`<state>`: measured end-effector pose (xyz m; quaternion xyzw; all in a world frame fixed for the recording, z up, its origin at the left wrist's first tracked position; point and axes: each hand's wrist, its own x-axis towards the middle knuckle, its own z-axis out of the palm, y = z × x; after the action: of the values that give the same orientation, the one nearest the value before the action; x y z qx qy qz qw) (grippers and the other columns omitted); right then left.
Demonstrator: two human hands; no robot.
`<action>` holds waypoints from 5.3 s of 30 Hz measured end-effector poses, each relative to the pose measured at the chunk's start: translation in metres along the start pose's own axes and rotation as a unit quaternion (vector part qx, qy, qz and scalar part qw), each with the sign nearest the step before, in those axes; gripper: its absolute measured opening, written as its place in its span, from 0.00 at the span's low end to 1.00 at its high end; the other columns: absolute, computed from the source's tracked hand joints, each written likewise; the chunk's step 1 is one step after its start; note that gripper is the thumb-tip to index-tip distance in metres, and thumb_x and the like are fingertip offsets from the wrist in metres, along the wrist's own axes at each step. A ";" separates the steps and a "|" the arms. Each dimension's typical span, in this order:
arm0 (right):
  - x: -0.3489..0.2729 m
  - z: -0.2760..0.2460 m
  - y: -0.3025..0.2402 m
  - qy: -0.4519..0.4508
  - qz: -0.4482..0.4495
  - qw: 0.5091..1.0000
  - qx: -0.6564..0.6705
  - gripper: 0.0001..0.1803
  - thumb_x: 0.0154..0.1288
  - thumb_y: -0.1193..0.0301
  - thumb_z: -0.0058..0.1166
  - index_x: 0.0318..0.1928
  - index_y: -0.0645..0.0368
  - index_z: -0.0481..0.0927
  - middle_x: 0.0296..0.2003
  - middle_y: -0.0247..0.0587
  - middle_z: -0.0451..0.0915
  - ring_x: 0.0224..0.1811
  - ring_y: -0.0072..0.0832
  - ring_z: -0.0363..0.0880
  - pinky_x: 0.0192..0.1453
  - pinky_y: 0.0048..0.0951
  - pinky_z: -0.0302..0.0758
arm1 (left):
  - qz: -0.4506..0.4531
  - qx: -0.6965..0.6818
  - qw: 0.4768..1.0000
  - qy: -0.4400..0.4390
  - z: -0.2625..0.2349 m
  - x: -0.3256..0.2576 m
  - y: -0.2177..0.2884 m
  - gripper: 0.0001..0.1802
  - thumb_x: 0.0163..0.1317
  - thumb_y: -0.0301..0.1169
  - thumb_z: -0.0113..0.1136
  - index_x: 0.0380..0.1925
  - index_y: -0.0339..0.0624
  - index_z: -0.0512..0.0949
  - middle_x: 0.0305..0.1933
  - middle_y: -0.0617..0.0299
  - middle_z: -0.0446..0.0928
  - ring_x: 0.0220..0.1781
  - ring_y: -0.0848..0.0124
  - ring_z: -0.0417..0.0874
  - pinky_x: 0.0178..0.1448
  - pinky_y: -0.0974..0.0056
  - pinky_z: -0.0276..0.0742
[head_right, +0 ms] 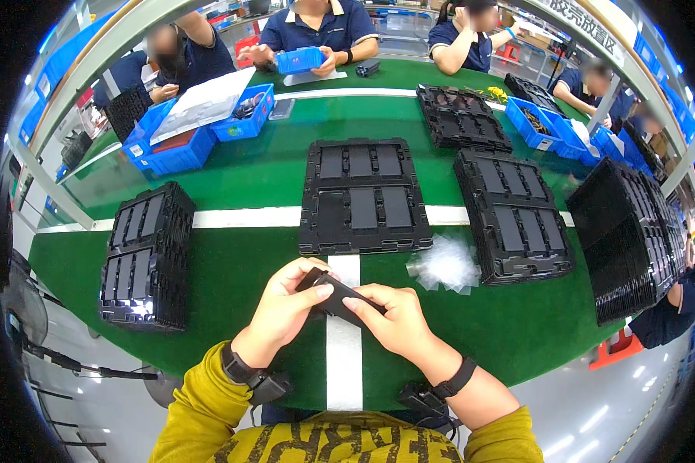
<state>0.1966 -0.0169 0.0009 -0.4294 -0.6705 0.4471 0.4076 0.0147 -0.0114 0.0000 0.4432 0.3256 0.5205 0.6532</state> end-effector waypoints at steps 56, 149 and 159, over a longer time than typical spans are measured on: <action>0.003 -0.018 -0.016 0.107 -0.299 0.924 -0.213 0.07 0.43 0.82 0.53 0.24 0.61 0.70 0.16 0.39 0.70 0.18 0.37 0.70 0.23 0.33 0.67 | 0.169 0.386 0.884 -0.201 0.024 -0.008 -0.006 0.45 0.44 0.13 0.47 0.66 0.39 0.48 0.40 0.56 0.58 0.42 0.65 0.63 0.52 0.69 0.61; -0.007 0.008 -0.005 -0.031 0.008 0.996 0.078 0.07 0.61 0.72 0.54 0.31 0.65 0.77 0.18 0.30 0.76 0.21 0.10 0.68 0.25 0.18 0.67 | 0.017 0.055 0.994 -0.092 -0.009 0.006 0.013 0.21 0.67 0.38 0.39 0.44 0.32 0.75 0.52 0.51 0.72 0.54 0.63 0.72 0.59 0.60 0.63; -0.008 0.009 0.004 -0.089 -0.077 0.993 0.028 0.06 0.59 0.72 0.56 0.30 0.62 0.77 0.16 0.38 0.72 0.17 0.17 0.67 0.22 0.23 0.67 | -0.133 -0.078 0.975 -0.157 -0.005 0.003 0.010 0.16 0.61 0.34 0.49 0.37 0.32 0.80 0.51 0.44 0.71 0.53 0.57 0.73 0.59 0.57 0.66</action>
<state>0.1915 -0.0256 -0.0066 -0.3233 -0.7226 0.4690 0.3916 0.0073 -0.0072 0.0069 0.4193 0.2335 0.3769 0.7922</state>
